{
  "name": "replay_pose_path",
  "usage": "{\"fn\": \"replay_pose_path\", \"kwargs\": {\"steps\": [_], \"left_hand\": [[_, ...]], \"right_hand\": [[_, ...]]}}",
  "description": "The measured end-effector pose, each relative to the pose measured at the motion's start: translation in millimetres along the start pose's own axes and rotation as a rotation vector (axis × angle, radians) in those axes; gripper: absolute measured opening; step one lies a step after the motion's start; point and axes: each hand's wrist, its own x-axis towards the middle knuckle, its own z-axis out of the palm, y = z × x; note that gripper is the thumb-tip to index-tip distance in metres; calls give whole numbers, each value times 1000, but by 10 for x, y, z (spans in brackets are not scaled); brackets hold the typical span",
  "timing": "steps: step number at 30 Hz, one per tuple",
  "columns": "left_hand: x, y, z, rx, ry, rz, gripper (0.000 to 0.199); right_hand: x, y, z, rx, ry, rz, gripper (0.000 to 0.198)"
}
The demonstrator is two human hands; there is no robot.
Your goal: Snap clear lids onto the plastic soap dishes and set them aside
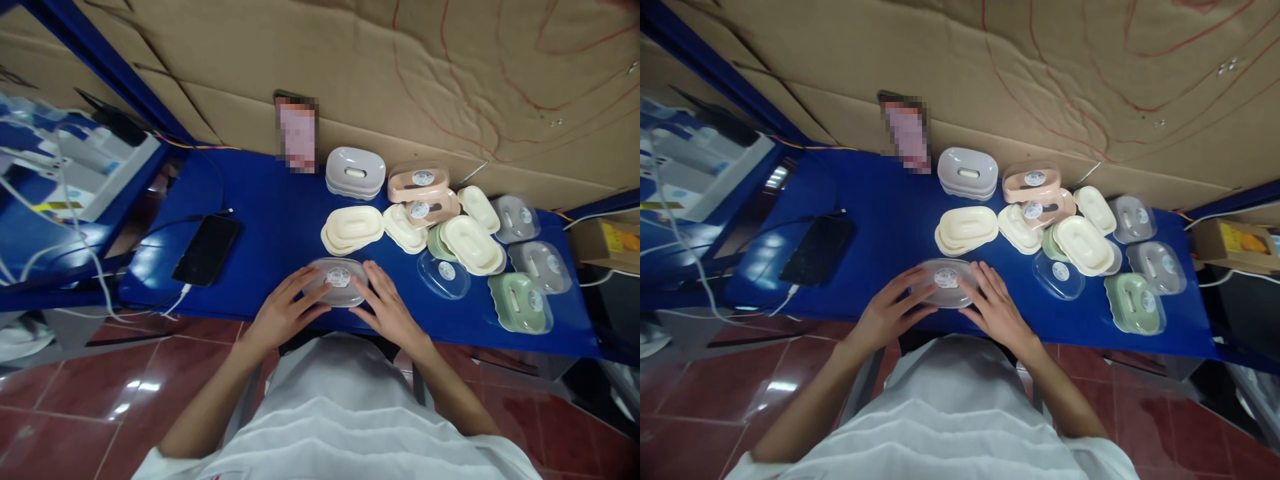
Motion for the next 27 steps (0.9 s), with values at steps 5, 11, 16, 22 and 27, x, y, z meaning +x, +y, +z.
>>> {"fn": "replay_pose_path", "kwargs": {"steps": [5, 11, 16, 22, 27], "left_hand": [[-58, -6, 34, 53, -4, 27, 57], [-66, 11, 46, 59, 6, 38, 58], [-41, 41, 44, 79, 23, 72, 55], [-52, 50, 88, 52, 28, 87, 58], [-80, 47, 135, 22, 16, 74, 59]], "right_hand": [[1, -8, -36, 9, -19, -17, 83], [-32, -10, -32, -1, 19, -44, 87], [-53, 12, -31, -25, 55, -66, 88], [-136, 65, -57, -118, 102, -130, 83], [-177, 71, -77, -151, 108, -142, 82]]}}
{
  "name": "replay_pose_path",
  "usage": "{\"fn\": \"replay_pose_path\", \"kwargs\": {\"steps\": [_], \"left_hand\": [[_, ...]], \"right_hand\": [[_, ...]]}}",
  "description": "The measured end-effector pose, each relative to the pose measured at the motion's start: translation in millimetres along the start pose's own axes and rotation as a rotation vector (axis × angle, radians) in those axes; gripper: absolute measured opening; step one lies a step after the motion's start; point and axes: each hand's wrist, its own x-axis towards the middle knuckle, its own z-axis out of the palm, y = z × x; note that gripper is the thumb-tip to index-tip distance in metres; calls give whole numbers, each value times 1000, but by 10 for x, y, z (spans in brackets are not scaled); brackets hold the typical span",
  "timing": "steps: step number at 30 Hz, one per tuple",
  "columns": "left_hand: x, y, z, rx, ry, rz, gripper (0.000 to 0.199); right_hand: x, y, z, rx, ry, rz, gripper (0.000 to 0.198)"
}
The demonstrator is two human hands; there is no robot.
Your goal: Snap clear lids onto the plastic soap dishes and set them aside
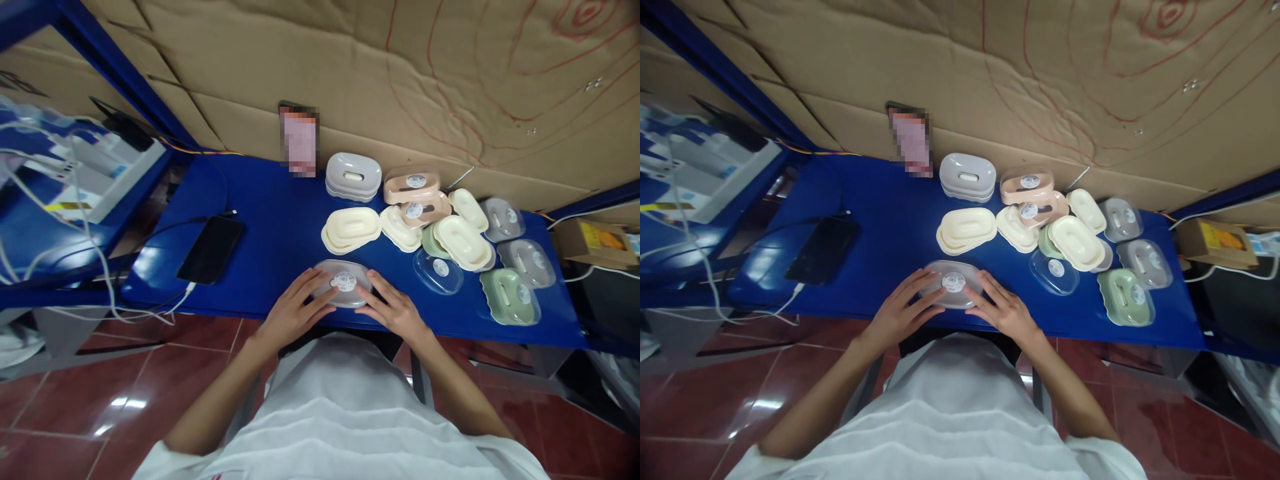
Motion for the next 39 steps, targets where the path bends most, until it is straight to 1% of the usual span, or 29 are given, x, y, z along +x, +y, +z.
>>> {"fn": "replay_pose_path", "kwargs": {"steps": [6, 12, 18, 20, 23, 26, 29, 31, 33, 36, 39], "left_hand": [[-9, 11, 45, 29, 27, 18, 58], [-19, -18, 77, 23, 19, 30, 57], [-9, -8, 43, 35, 11, 45, 58], [-3, 4, 37, 45, 5, 49, 57], [-16, 8, 51, 36, 31, 23, 54], [-41, -10, 76, -5, 46, -10, 55], [-40, -27, 87, -58, 6, -49, 57], [-23, -28, 85, -91, -41, -73, 56], [-5, -26, 69, -108, -70, -86, 55], [-13, -58, -12, -105, -74, -103, 50], [-61, -185, -176, -48, -45, -198, 45]], "right_hand": [[54, 12, 11, 88, -63, 81, 85], [50, 2, 24, 67, -66, 50, 86], [28, 3, 41, 63, -45, 45, 86], [22, 16, 51, 98, -26, 44, 88], [21, 40, 56, 194, 5, 73, 89], [31, 64, 45, 314, 34, 112, 85], [40, 78, 26, 399, 48, 134, 80], [37, 71, 21, 384, 31, 136, 80], [28, 49, 30, 305, -11, 129, 83], [24, 8, 65, 155, -87, 89, 90], [48, 20, 84, 85, -108, 77, 97]]}}
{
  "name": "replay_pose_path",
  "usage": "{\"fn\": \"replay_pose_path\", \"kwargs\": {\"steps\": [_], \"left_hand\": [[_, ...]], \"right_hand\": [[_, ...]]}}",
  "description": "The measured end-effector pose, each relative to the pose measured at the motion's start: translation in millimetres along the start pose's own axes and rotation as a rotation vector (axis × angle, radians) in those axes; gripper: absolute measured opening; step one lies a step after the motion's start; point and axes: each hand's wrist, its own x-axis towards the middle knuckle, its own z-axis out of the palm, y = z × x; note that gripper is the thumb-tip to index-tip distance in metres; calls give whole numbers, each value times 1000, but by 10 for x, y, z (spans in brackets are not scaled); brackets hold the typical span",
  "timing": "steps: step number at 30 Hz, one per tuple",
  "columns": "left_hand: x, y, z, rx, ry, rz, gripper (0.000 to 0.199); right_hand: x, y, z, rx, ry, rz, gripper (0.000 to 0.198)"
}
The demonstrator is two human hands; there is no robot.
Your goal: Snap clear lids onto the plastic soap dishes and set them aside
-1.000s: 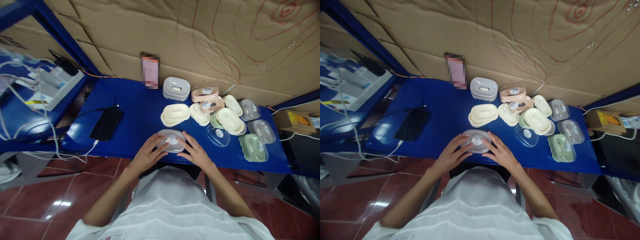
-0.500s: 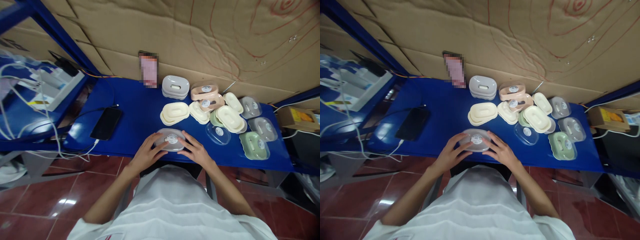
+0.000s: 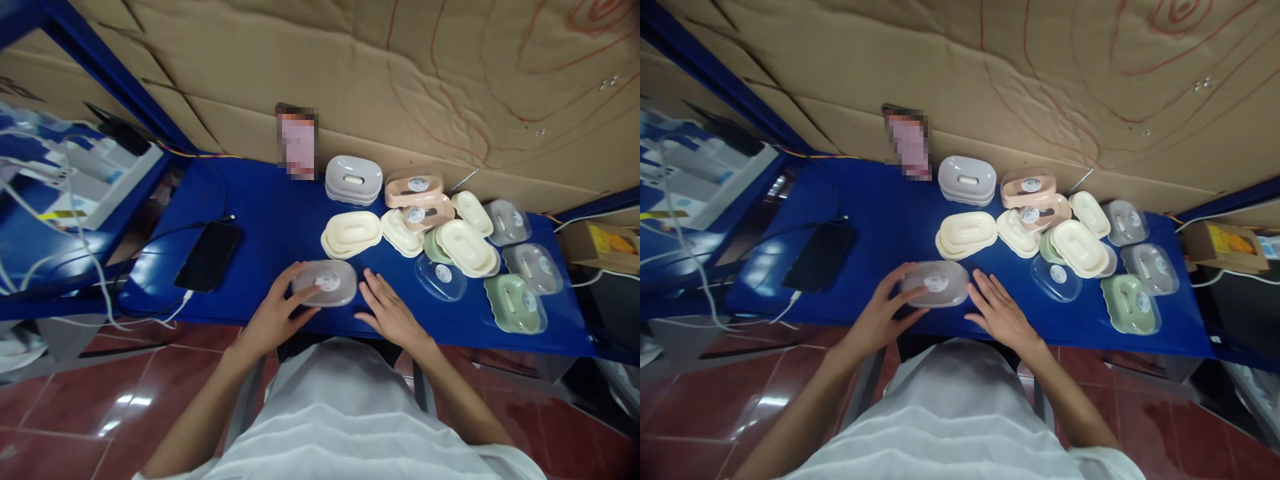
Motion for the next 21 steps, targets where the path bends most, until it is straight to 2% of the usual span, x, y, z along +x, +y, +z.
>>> {"fn": "replay_pose_path", "kwargs": {"steps": [3, 6, 9, 11, 14, 17, 21], "left_hand": [[21, -202, -179, 129, 101, -139, 42], [136, -360, -260, 269, 188, -210, 45], [312, -358, -221, 375, 281, -235, 49], [447, -254, -155, 395, 302, -182, 50], [675, -37, -42, 348, 125, -17, 49], [906, 94, 68, 361, -76, 70, 48], [1077, 78, 205, 396, -163, 83, 46]], "right_hand": [[83, 77, -50, -32, 17, 88, 95], [245, 151, -135, -102, 8, 196, 87], [415, 173, -216, -146, -18, 226, 80], [454, 178, -281, -159, -33, 217, 70], [307, 220, -407, -175, 8, 232, 55], [-52, 285, -510, -223, 118, 342, 47], [-532, 292, -480, -323, 181, 523, 48]]}}
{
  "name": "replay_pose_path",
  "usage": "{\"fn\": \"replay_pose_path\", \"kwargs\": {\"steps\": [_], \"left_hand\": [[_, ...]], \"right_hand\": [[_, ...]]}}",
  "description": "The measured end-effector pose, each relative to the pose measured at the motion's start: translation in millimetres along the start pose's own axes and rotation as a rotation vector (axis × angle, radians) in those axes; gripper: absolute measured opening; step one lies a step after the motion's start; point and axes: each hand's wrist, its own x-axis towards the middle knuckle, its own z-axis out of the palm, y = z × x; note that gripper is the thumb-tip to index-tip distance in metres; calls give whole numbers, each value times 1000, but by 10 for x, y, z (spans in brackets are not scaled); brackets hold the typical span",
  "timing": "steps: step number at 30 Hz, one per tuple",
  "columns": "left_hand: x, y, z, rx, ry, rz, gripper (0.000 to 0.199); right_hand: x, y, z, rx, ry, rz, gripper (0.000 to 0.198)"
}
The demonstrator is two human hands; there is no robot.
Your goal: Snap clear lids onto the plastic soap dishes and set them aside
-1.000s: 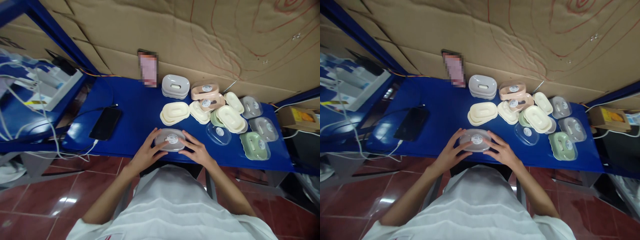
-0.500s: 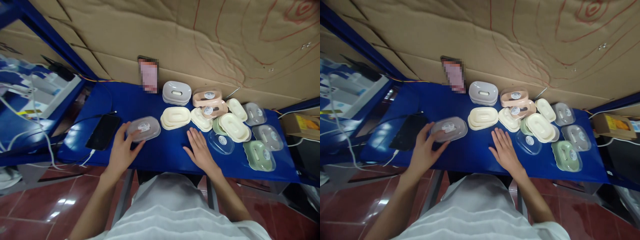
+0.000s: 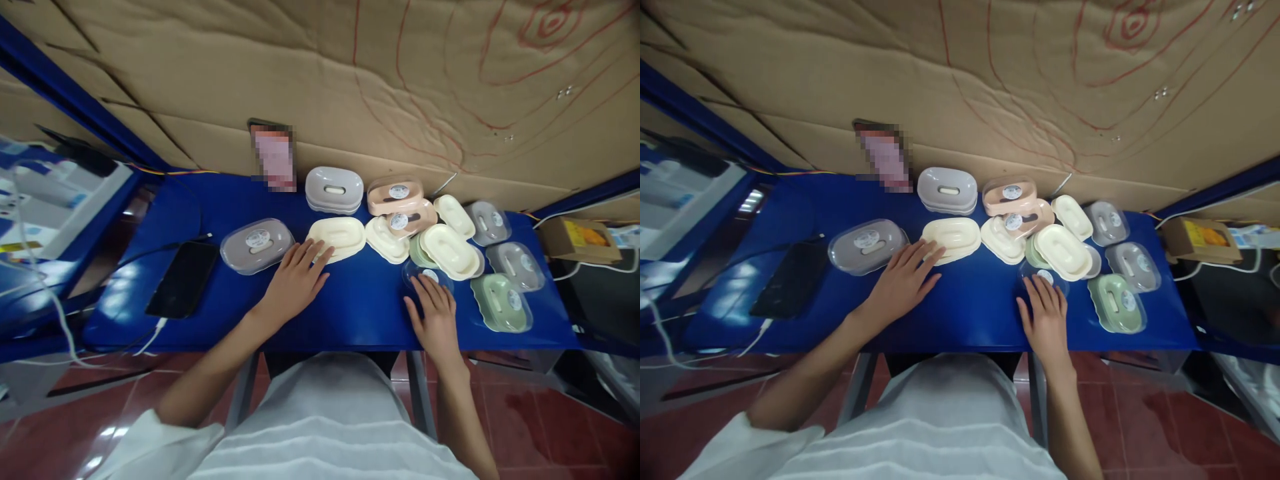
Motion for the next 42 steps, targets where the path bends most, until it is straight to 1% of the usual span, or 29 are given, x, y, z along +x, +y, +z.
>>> {"fn": "replay_pose_path", "kwargs": {"steps": [2, 4, 6, 8, 11, 13, 15, 16, 17, 18, 20, 21, 23, 24, 25, 28, 29, 30, 31, 33, 35, 36, 39, 41, 42], "left_hand": [[-9, 13, 47, -14, 19, -19, 39], [-88, 58, 56, -40, 95, -37, 29], [-225, 135, 20, -97, 166, -18, 24], [-402, 231, -45, -181, 191, 23, 26], [-685, 389, -123, -289, 142, 76, 35], [-833, 489, -125, -332, 77, 115, 38], [-918, 572, -87, -362, 23, 124, 34], [-934, 603, -58, -377, 9, 116, 30], [-935, 624, -27, -394, 5, 105, 26], [-924, 634, 4, -408, 6, 95, 23], [-888, 618, 55, -417, 15, 95, 22], [-872, 592, 74, -406, 22, 95, 23], [-863, 517, 99, -366, 44, 76, 24], [-872, 473, 106, -345, 57, 57, 24], [-889, 430, 111, -327, 75, 34, 23], [-945, 339, 117, -293, 104, -16, 20], [-955, 328, 115, -283, 103, -21, 19], [-957, 327, 111, -275, 100, -20, 19], [-953, 337, 106, -270, 95, -14, 19], [-932, 378, 92, -271, 87, 4, 20], [-912, 435, 80, -290, 88, 18, 20], [-906, 462, 78, -305, 91, 22, 20], [-910, 508, 91, -363, 124, 21, 21], [-921, 501, 111, -407, 175, 15, 25], [-928, 488, 120, -423, 197, 13, 27]], "right_hand": [[-140, 24, 35, 16, -22, 21, 50], [-201, 15, 65, 78, -37, -7, 49], [-190, 10, 77, 131, -29, -41, 48], [-137, 26, 68, 140, -19, -59, 50], [-32, 106, 16, 136, 15, -102, 52], [55, 214, -42, 107, 108, -102, 50], [172, 380, -111, 5, 229, -24, 53], [244, 480, -146, -47, 259, 20, 57], [319, 583, -182, -77, 253, 44, 60], [393, 681, -216, -78, 224, 46, 59], [511, 816, -277, -19, 172, 3, 46], [544, 834, -301, 18, 178, -21, 37], [549, 755, -322, 78, 248, -52, 28], [526, 663, -314, 107, 271, -81, 27], [495, 547, -292, 137, 261, -129, 28], [447, 173, -166, 201, 111, -320, 29], [466, 80, -120, 196, 64, -366, 29], [504, 20, -83, 172, 37, -380, 29], [555, 0, -58, 135, 31, -363, 32], [657, 87, -55, 54, 42, -269, 42], [706, 311, -100, 2, 60, -157, 51], [700, 448, -130, -13, 61, -119, 52], [591, 787, -205, -53, 51, -56, 36], [478, 822, -232, -72, 94, -22, 32], [415, 761, -239, -73, 137, -9, 31]]}}
